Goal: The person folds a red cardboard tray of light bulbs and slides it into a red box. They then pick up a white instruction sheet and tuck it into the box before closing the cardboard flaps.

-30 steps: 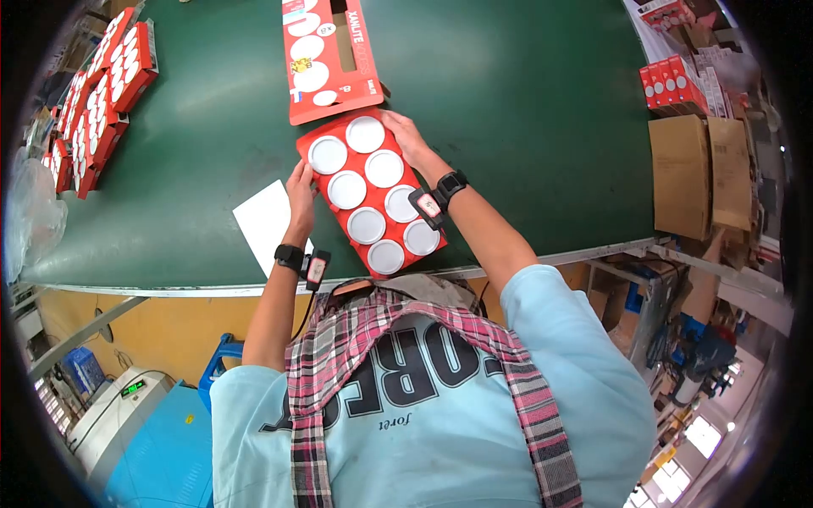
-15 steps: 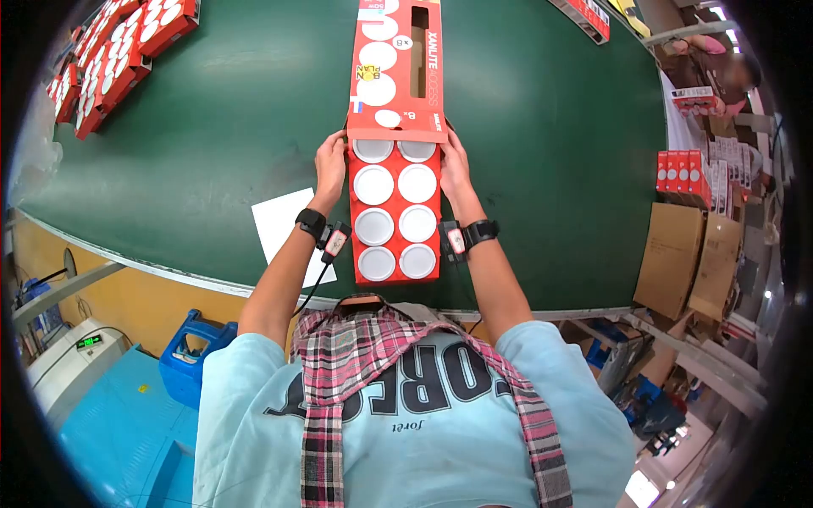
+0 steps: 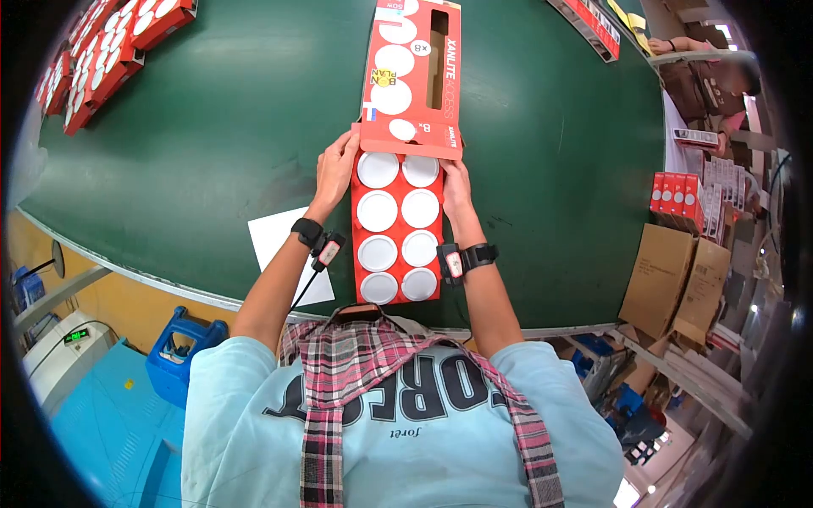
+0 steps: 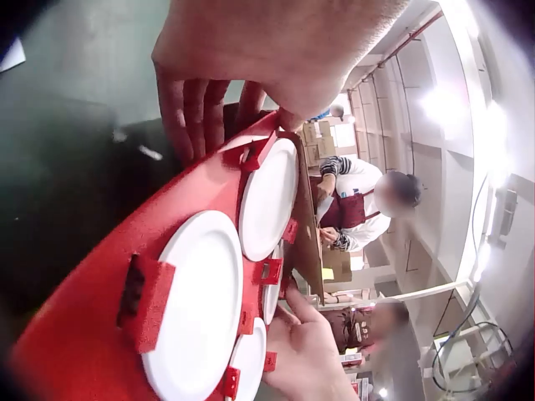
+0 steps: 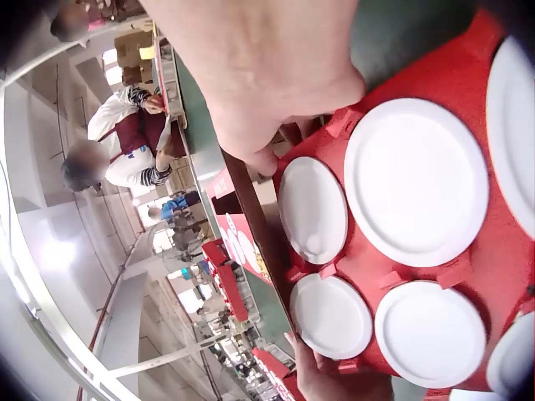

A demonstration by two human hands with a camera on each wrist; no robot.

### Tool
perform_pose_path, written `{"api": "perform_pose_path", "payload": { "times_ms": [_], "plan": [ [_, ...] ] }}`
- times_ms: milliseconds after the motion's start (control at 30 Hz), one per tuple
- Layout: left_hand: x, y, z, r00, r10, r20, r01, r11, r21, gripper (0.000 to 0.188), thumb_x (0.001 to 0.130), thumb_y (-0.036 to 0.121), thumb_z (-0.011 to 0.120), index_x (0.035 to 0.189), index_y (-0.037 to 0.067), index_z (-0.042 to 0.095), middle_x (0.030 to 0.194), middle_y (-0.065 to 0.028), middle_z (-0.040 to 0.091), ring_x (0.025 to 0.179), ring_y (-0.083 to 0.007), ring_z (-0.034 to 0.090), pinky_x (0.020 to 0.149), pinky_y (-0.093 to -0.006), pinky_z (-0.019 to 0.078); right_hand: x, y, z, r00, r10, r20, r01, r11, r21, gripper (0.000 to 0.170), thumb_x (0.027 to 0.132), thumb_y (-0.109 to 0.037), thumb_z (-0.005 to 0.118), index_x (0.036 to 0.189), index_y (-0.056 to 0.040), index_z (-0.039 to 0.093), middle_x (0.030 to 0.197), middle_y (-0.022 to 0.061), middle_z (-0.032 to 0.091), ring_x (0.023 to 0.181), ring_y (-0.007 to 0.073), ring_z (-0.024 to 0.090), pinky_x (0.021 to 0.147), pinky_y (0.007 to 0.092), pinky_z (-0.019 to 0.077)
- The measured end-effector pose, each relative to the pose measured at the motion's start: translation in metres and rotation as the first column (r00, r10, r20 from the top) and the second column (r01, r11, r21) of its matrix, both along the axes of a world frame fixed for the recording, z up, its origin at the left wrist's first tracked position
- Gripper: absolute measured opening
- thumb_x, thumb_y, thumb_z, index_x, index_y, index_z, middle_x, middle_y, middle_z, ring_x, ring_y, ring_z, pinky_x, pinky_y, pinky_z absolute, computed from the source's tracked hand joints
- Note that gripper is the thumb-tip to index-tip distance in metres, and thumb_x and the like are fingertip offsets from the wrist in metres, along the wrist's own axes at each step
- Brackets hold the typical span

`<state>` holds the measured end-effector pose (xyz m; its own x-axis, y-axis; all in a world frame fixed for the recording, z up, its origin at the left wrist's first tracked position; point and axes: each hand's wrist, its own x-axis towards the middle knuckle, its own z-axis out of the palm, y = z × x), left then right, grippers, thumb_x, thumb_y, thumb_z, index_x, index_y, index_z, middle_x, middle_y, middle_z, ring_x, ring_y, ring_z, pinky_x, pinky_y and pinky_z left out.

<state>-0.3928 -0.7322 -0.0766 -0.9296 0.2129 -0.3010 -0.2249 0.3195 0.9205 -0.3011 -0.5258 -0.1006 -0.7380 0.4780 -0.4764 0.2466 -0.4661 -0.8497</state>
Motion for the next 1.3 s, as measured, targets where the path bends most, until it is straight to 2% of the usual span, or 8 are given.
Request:
{"api": "perform_pose_path", "payload": {
  "times_ms": [233,433,733,1033,1133,1167,1267,1300],
  "plan": [
    [-0.005,-0.001,0.003,0.992,-0.123,-0.034,0.124,0.990,0.062,0.042,0.093,0.035,0.039,0.119,0.005,0.053,0.103,-0.0161,0.063,0.097,-0.0279,0.059,0.084,-0.0337,0.0431,0.001,-0.001,0.011,0.999,-0.044,0.019,0.043,0.997,0.059,0.032,0.089,-0.012,0.051,0.119,-0.0024,0.051,0.117,0.0053,0.055,0.107,0.0139,0.050,0.093,0.0272,0.0386],
    [-0.012,0.005,-0.015,0.962,-0.274,-0.016,0.273,0.949,0.157,0.040,0.094,0.031,0.038,0.120,0.003,0.050,0.111,-0.0177,0.059,0.105,-0.0296,0.055,0.088,-0.0343,0.0409,0.012,0.002,0.012,0.998,-0.058,-0.011,0.059,0.996,0.062,0.039,0.087,-0.023,0.059,0.119,-0.0027,0.053,0.111,0.0050,0.057,0.103,0.0123,0.050,0.092,0.0271,0.0366],
    [0.003,0.021,-0.014,0.985,-0.134,-0.109,0.107,0.970,-0.219,0.037,0.089,0.015,0.041,0.125,0.010,0.043,0.088,-0.0222,0.061,0.081,-0.0426,0.057,0.070,-0.0468,0.0439,0.013,0.001,0.010,0.998,-0.065,0.021,0.061,0.983,0.176,0.037,0.089,-0.016,0.053,0.122,-0.0011,0.050,0.108,0.0055,0.057,0.100,0.0111,0.050,0.089,0.0262,0.0391],
    [0.000,0.018,-0.011,0.991,-0.056,-0.119,0.032,0.980,-0.196,0.034,0.089,0.018,0.046,0.121,0.009,0.048,0.085,-0.0210,0.063,0.079,-0.0391,0.060,0.069,-0.0443,0.0450,0.004,-0.001,0.017,0.998,-0.062,0.033,0.056,0.983,0.173,0.038,0.089,-0.014,0.054,0.125,-0.0022,0.049,0.115,0.0062,0.056,0.106,0.0130,0.050,0.092,0.0264,0.0377],
    [-0.006,0.014,-0.009,0.993,-0.094,-0.066,0.073,0.961,-0.267,0.033,0.091,0.020,0.047,0.121,0.004,0.049,0.081,-0.0196,0.063,0.070,-0.0258,0.062,0.067,-0.0364,0.0462,-0.001,-0.002,0.011,0.995,-0.077,0.058,0.066,0.983,0.168,0.038,0.088,-0.012,0.054,0.124,-0.0020,0.049,0.115,0.0057,0.057,0.106,0.0127,0.050,0.093,0.0264,0.0373],
    [-0.005,0.013,-0.016,0.986,-0.070,-0.151,0.035,0.973,-0.226,0.033,0.091,0.021,0.047,0.120,0.005,0.049,0.071,-0.0158,0.062,0.061,-0.0228,0.058,0.062,-0.0353,0.0456,-0.002,-0.002,0.009,0.996,-0.084,0.035,0.078,0.985,0.151,0.037,0.088,-0.010,0.054,0.123,-0.0017,0.050,0.116,0.0060,0.056,0.106,0.0121,0.050,0.093,0.0261,0.0370],
    [-0.010,0.013,-0.009,0.990,-0.083,-0.118,0.053,0.970,-0.235,0.032,0.090,0.020,0.047,0.119,0.008,0.050,0.071,-0.0164,0.063,0.066,-0.0321,0.061,0.060,-0.0412,0.0454,-0.004,-0.002,0.010,0.995,-0.100,0.024,0.095,0.983,0.154,0.037,0.087,-0.010,0.055,0.123,-0.0005,0.050,0.117,0.0066,0.056,0.107,0.0127,0.051,0.093,0.0261,0.0371],
    [-0.010,0.015,-0.010,0.990,-0.066,-0.127,0.034,0.971,-0.238,0.032,0.089,0.021,0.050,0.118,0.008,0.050,0.071,-0.0144,0.063,0.067,-0.0308,0.062,0.060,-0.0408,0.0457,-0.004,-0.002,0.011,0.994,-0.107,0.019,0.103,0.982,0.156,0.037,0.087,-0.010,0.055,0.122,-0.0003,0.050,0.117,0.0066,0.056,0.107,0.0129,0.051,0.093,0.0261,0.0373]
  ]
}}
